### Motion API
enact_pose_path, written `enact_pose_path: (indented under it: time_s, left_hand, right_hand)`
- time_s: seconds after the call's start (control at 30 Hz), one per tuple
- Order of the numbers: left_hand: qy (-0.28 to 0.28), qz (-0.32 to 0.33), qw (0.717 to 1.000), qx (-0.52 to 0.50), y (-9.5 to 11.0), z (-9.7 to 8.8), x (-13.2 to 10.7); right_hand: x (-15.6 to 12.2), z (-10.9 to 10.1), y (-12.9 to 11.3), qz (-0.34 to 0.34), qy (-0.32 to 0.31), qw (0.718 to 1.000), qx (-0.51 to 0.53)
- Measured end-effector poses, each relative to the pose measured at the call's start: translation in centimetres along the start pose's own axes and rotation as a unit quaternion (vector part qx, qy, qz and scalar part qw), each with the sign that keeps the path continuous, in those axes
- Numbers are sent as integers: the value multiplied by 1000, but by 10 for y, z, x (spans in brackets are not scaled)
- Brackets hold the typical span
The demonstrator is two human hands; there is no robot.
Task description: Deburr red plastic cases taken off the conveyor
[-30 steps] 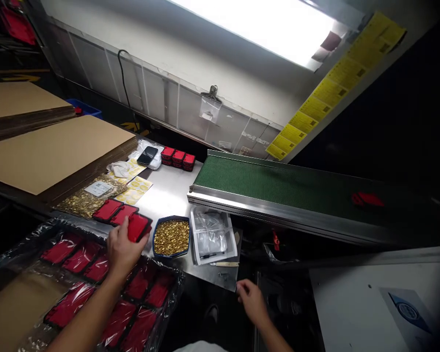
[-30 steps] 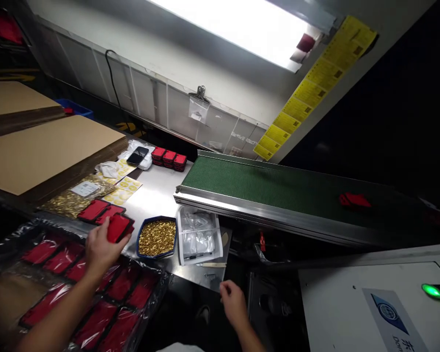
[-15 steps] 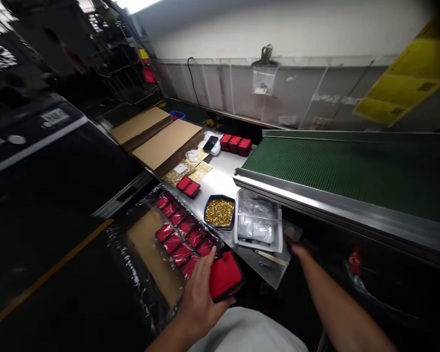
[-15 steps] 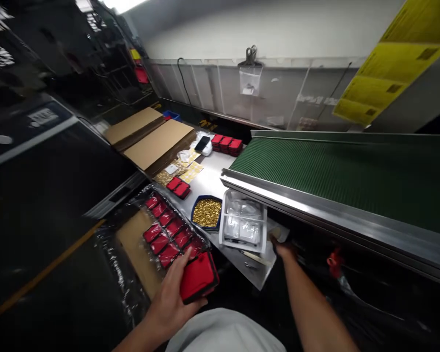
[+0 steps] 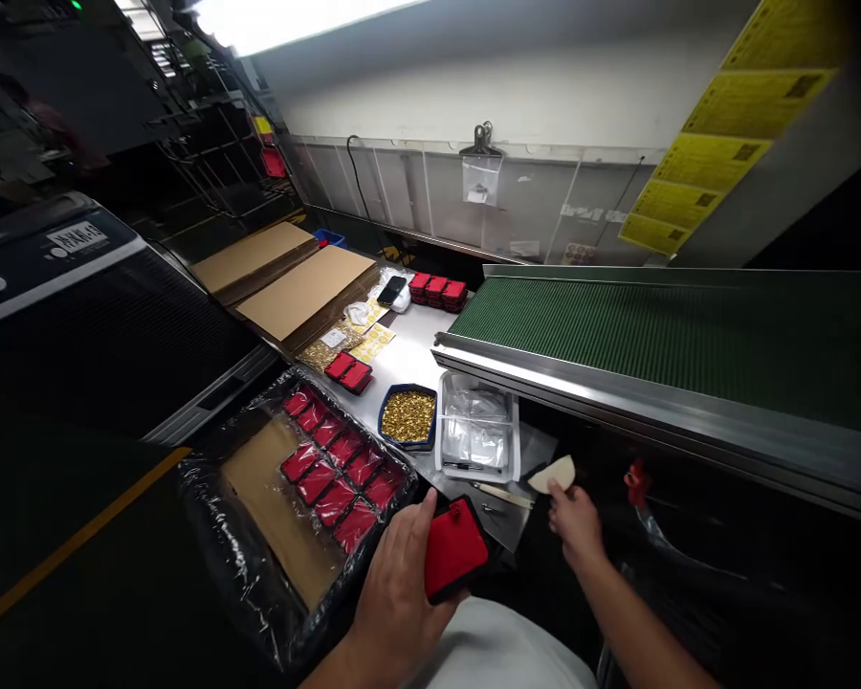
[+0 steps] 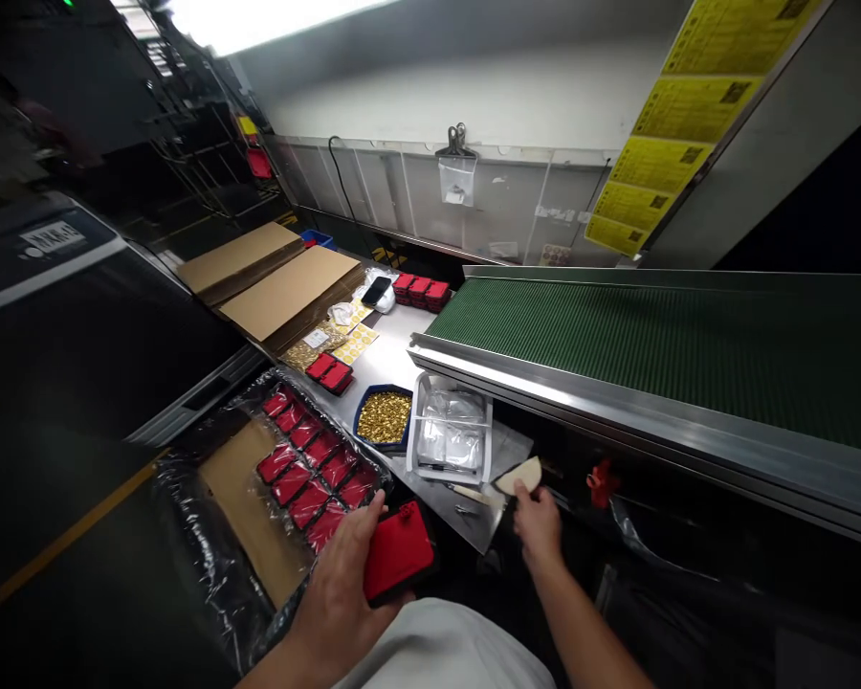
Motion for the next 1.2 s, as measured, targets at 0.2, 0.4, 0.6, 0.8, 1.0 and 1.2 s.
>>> enact_pose_path:
  time_s: [0.2, 0.4, 0.6, 0.8, 1.0, 1.2]
  left_hand:
    - [23, 32, 999, -6, -3, 8, 4]
    - [100, 16, 995, 5, -8, 5, -5]
    - [57, -57, 981, -177, -35, -21, -21]
    - [-179, -256, 654, -689, -49, -31, -7]
    - [-150, -261, 513, -804, -35, -24, -8]
    - [-51, -255, 458, -850, -25, -33, 5]
  right_hand:
    - [-115, 41, -56, 24, -179, 946, 270]
    - [-146, 61, -94, 33, -167, 923, 345]
    - [-151, 71, -101, 54, -207, 929, 301]
    - [-172, 76, -114, 38, -355, 894, 271]
    - [-168, 71, -121, -111, -251, 936, 221]
    - [-177, 33, -120, -217, -225, 942, 121]
Point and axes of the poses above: each hand's wrist, its own x-axis towards the middle knuckle, its own z-axis out of the palm, y = z × x, the point moved 1 cm from there along x, towards the middle knuckle, and after that the axes turned 2 degrees about -y, right-handed, at the moved point
